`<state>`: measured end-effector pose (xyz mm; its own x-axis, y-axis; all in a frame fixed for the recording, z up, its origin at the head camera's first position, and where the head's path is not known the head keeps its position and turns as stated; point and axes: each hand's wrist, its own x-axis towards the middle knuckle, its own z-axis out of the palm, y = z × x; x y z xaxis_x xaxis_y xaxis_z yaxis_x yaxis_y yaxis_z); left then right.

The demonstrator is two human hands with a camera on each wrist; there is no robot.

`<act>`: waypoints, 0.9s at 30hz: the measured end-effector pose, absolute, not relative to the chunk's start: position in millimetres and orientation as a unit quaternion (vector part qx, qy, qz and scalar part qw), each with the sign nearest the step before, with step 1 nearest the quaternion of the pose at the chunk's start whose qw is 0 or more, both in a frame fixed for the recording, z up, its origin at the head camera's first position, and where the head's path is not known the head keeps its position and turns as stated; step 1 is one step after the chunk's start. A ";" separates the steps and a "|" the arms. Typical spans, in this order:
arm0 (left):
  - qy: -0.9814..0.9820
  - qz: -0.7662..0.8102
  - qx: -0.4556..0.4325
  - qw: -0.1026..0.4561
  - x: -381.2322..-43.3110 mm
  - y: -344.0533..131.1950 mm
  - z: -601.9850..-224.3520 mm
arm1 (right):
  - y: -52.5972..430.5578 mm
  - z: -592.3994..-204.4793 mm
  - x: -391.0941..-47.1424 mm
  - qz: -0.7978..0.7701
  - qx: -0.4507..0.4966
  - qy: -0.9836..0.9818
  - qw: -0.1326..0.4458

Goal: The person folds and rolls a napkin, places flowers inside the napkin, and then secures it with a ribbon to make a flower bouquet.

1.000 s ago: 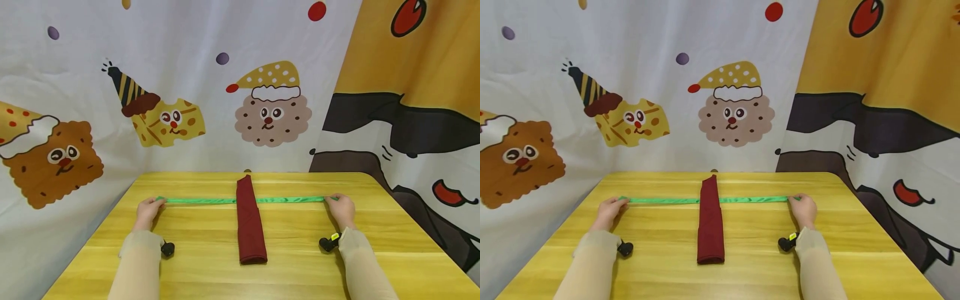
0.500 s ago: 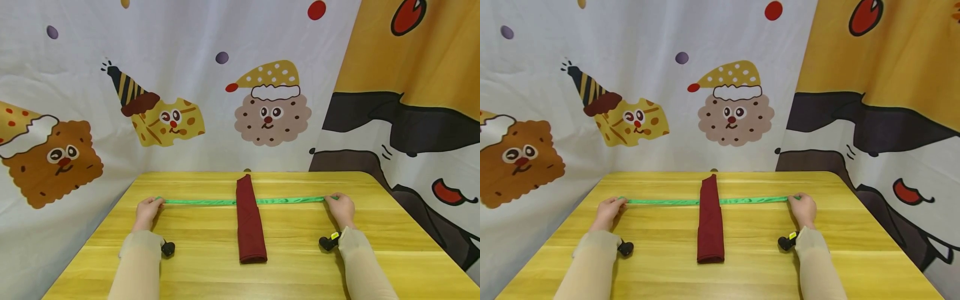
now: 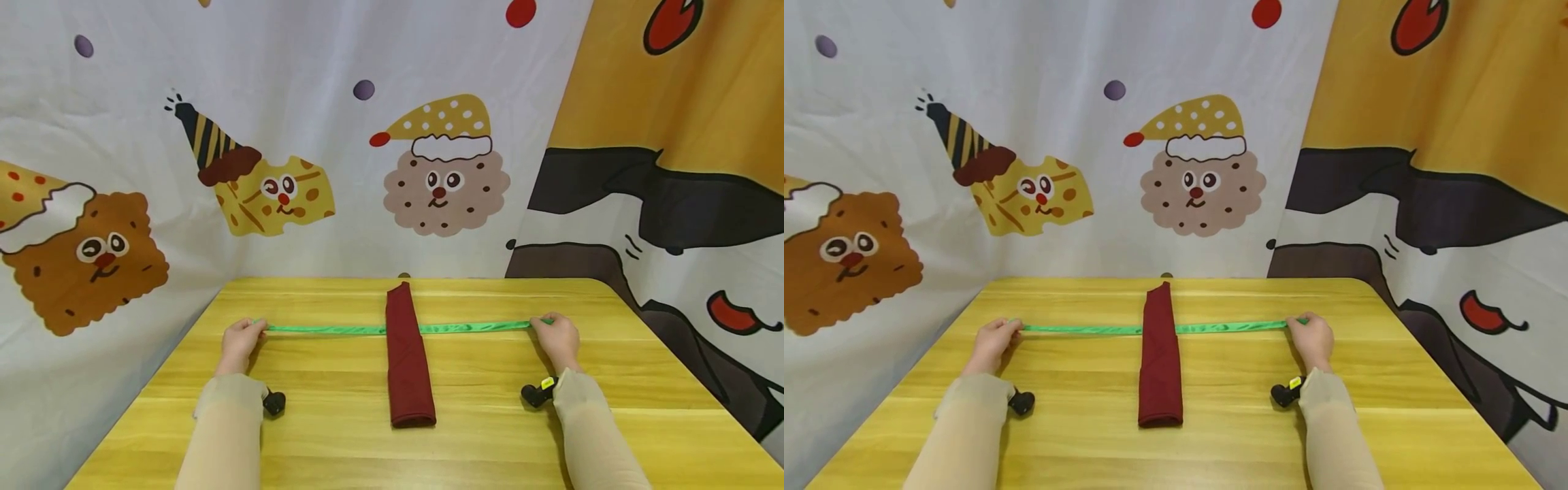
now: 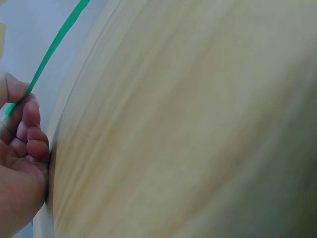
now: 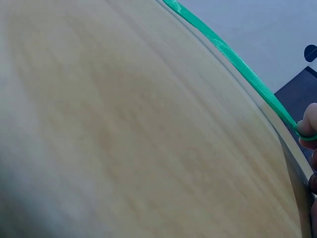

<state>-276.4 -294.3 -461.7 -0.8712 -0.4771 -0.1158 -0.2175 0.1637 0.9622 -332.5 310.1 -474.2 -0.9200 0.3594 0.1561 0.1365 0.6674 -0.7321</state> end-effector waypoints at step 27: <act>-0.721 -0.667 0.188 -0.014 -273.9 -302.0 -447.8 | 327.8 -469.1 -341.4 0.449 -0.094 -0.884 0.092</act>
<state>-273.9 -302.0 -447.8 -0.9287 -0.2529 -0.2712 -0.2899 0.0391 0.9563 -341.4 327.8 -469.1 -0.9655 0.2481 0.0788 0.0828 0.5796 -0.8107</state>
